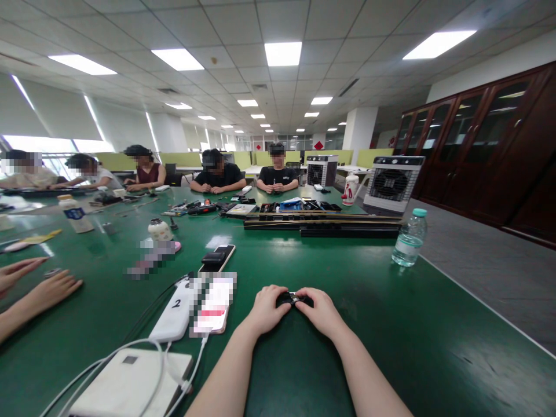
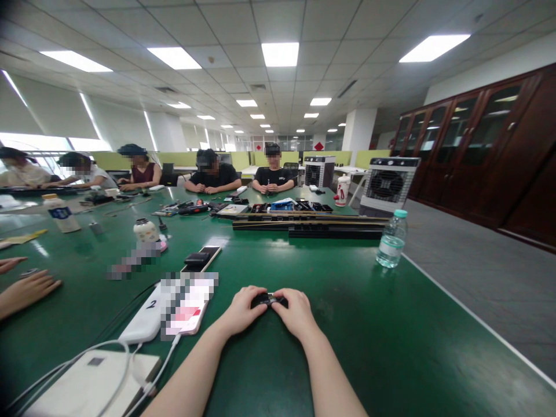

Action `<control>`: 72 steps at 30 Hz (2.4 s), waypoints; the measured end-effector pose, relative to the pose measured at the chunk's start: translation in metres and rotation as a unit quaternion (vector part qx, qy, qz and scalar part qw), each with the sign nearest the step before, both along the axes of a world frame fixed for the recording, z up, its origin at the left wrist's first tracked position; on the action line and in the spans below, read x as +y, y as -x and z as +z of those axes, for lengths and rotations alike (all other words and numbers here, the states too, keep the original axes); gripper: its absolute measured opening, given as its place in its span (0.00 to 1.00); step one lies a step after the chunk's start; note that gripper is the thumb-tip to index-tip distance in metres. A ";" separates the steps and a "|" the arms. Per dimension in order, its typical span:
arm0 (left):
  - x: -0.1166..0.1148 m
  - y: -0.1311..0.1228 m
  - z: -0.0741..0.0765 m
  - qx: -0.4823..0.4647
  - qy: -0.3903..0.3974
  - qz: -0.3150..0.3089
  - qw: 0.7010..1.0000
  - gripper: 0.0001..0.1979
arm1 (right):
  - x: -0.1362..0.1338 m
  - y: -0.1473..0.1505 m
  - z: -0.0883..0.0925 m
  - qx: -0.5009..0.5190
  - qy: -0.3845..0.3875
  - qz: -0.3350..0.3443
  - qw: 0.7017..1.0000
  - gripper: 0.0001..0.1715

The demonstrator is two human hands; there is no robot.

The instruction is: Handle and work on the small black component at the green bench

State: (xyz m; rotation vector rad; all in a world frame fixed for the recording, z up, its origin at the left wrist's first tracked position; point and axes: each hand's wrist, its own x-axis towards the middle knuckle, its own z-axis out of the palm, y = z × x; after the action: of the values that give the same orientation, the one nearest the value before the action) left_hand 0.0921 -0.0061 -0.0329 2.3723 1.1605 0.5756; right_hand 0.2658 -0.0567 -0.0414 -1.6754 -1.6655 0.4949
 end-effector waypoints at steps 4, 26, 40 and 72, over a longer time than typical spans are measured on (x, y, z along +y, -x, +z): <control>0.000 0.000 0.000 -0.001 0.001 -0.002 1.000 0.17 | 0.000 0.000 0.001 -0.001 -0.002 0.001 1.000 0.12; 0.000 0.000 0.000 -0.007 0.001 0.000 1.000 0.17 | -0.001 -0.002 0.009 0.072 -0.050 -0.083 0.993 0.15; -0.001 0.000 0.002 0.001 0.017 0.000 1.000 0.18 | 0.001 -0.009 0.006 0.119 -0.121 -0.171 0.970 0.19; 0.002 0.001 -0.004 -0.009 0.006 -0.003 1.000 0.19 | 0.000 -0.011 0.007 0.052 -0.118 -0.179 0.975 0.22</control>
State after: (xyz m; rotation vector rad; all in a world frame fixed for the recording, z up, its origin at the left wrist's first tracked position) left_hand 0.0914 -0.0038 -0.0370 2.3545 1.1463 0.5856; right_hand 0.2770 -0.0568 -0.0345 -1.6895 -1.2545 0.1954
